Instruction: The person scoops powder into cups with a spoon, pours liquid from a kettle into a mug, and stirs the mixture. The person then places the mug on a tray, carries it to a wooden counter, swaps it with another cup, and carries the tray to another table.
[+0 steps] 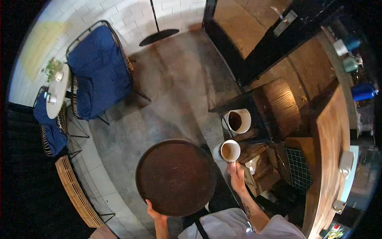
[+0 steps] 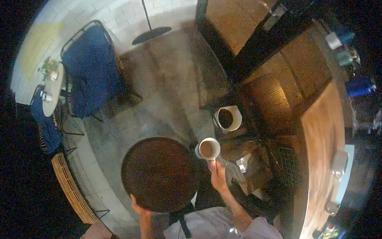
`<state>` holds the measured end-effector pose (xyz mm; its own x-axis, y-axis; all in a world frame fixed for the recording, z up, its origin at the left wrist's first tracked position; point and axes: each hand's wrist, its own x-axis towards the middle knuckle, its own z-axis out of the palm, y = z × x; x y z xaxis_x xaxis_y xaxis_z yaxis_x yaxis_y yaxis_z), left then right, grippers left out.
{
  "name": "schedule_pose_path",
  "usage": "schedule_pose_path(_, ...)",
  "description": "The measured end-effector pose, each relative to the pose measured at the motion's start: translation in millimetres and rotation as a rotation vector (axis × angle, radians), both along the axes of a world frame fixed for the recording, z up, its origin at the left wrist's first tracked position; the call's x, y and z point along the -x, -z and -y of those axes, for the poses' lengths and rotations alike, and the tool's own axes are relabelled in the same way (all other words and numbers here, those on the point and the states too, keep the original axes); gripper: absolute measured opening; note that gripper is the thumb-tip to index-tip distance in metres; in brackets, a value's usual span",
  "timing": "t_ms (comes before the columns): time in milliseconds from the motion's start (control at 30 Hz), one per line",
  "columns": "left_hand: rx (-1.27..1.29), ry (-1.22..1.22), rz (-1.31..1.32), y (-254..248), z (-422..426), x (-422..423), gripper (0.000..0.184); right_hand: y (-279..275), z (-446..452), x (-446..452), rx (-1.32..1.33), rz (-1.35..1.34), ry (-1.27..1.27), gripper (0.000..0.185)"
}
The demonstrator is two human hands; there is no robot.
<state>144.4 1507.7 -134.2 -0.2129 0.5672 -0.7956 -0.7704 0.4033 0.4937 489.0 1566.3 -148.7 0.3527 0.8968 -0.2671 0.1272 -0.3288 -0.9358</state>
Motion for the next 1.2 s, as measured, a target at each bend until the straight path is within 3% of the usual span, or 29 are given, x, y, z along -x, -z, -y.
schedule_pose_path(133,0.168,-0.127,0.020,45.1,3.4,-11.9,0.077,112.0,-34.0,-30.0,0.162,-0.191,0.207,0.033)
schedule_pose_path(200,0.173,-0.129,0.013,75.2,11.5,-20.5,0.077,212.0,-38.0,-54.3,0.142,-0.027,0.386,0.031)
schedule_pose_path(233,0.219,-0.140,-0.032,88.1,15.7,-27.1,0.078,258.9,-40.3,-77.3,0.224,0.121,0.359,0.039)
schedule_pose_path(300,0.292,-0.154,-0.087,112.7,25.7,-37.1,0.078,304.5,-55.9,-105.2,0.275,0.281,0.377,0.048)
schedule_pose_path(367,0.248,-0.171,0.027,132.8,41.6,-46.8,0.075,329.2,-78.7,-118.7,0.193,0.382,0.462,0.049)
schedule_pose_path(400,0.338,-0.187,-0.035,136.2,39.3,-57.7,0.072,341.1,-87.8,-127.0,0.146,0.470,0.492,0.049)
schedule_pose_path(433,0.369,-0.196,-0.037,135.7,38.8,-67.3,0.072,345.5,-93.2,-143.9,0.393,0.391,0.453,0.052)
schedule_pose_path(467,0.348,-0.144,-0.062,136.9,36.7,-76.6,0.071,396.2,-84.6,-166.1,0.519,0.711,0.454,0.052)
schedule_pose_path(500,0.325,-0.093,-0.087,140.5,33.6,-87.1,0.071,406.9,-92.2,-175.6,0.537,0.718,0.435,0.052)
schedule_pose_path(567,0.419,-0.177,-0.074,146.1,31.9,-107.9,0.071,413.0,-105.3,-190.9,0.648,0.317,0.658,0.048)
schedule_pose_path(700,0.514,-0.227,0.077,152.7,35.2,-131.8,0.073,394.4,-122.4,-213.2,0.747,0.370,0.432,0.049)
schedule_pose_path(800,0.449,-0.135,0.070,147.5,29.5,-146.3,0.075,424.5,-119.6,-244.8,0.913,0.623,0.257,0.051)
schedule_pose_path(900,0.628,-0.118,0.003,141.9,15.5,-159.8,0.073,459.4,-114.9,-284.2,1.083,0.866,0.115,0.052)
schedule_pose_path(967,0.424,-0.254,0.263,163.4,59.4,-150.3,0.072,457.5,-119.1,-294.7,1.134,0.889,0.137,0.052)
schedule_pose_path(1000,0.315,-0.204,0.228,167.7,64.7,-152.8,0.071,451.3,-126.0,-293.9,1.139,0.897,0.136,0.050)
schedule_pose_path(1133,0.369,-0.208,0.197,164.2,51.8,-160.3,0.072,427.8,-143.4,-289.8,1.026,0.910,0.257,0.045)
schedule_pose_path(1200,0.222,-0.205,0.269,170.1,57.5,-159.5,0.071,417.4,-148.4,-287.6,0.962,0.914,0.328,0.043)
